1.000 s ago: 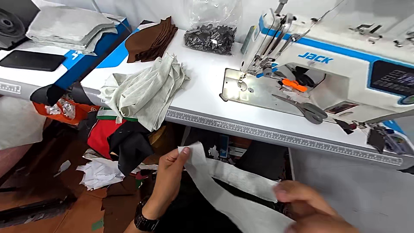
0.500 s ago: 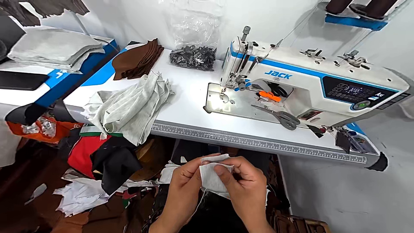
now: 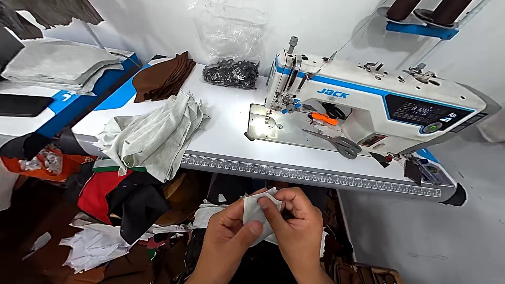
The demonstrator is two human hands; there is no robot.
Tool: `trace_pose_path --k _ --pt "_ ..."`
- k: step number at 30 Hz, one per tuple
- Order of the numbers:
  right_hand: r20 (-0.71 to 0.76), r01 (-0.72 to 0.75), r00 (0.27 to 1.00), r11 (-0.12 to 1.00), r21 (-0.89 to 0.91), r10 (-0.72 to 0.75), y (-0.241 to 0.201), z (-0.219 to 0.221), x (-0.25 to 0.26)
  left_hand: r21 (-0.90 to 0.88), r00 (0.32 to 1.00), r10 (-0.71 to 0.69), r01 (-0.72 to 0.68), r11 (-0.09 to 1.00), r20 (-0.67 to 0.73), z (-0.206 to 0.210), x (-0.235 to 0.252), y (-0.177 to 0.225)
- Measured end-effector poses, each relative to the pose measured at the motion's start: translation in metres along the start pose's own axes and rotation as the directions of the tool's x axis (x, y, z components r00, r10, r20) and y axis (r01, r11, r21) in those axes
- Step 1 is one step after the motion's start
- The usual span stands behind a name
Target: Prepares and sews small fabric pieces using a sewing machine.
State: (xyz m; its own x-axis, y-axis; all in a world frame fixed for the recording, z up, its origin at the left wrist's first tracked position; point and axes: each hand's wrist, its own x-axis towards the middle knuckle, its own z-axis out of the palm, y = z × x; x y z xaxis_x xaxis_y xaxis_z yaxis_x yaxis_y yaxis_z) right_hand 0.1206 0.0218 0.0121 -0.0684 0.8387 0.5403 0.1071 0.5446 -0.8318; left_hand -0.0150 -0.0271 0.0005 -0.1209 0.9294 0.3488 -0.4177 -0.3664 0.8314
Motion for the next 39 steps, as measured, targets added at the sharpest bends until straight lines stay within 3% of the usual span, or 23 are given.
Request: trace_pose_path --k 4,9,13,17,20,25,29,36,39 --pt "0.035 -0.037 0.999 0.998 -0.055 0.039 0.005 -0.008 0.002 0.116 0.995 -0.01 0.022 0.993 -0.098 -0.002 0.006 0.002" --pt "0.388 -0.179 0.911 0.981 0.077 0.136 0.014 -0.028 0.018 0.203 0.995 -0.001 0.022 0.979 -0.103 -0.006 0.014 0.011" --pt "0.351 -0.117 0.935 0.979 0.17 0.051 0.01 -0.017 0.022 0.304 0.994 0.084 -0.058 0.951 -0.075 -0.004 0.02 0.015" --pt "0.369 -0.18 0.928 0.936 0.301 0.06 0.012 -0.011 0.026 0.415 0.983 0.18 -0.15 0.897 -0.034 -0.005 0.024 0.025" --pt "0.376 -0.198 0.922 0.944 0.265 0.088 0.015 -0.004 0.022 0.472 0.977 0.213 -0.172 0.865 -0.034 -0.005 0.029 0.034" --pt "0.271 -0.196 0.959 0.894 0.403 0.087 0.014 0.016 0.014 0.478 0.973 0.228 -0.181 0.86 -0.04 -0.004 0.034 0.045" --pt "0.303 -0.223 0.948 0.881 0.417 0.097 0.007 0.012 0.018 0.465 0.972 0.218 -0.152 0.872 -0.09 -0.005 0.037 0.049" --pt "0.401 -0.201 0.915 0.91 0.363 0.042 0.003 -0.006 0.025 0.191 0.984 0.038 -0.004 0.982 -0.175 -0.001 0.041 0.053" --pt "0.398 -0.211 0.916 0.901 0.38 0.047 0.007 -0.01 0.029 0.138 0.982 0.023 0.003 0.99 -0.189 0.003 0.041 0.049"
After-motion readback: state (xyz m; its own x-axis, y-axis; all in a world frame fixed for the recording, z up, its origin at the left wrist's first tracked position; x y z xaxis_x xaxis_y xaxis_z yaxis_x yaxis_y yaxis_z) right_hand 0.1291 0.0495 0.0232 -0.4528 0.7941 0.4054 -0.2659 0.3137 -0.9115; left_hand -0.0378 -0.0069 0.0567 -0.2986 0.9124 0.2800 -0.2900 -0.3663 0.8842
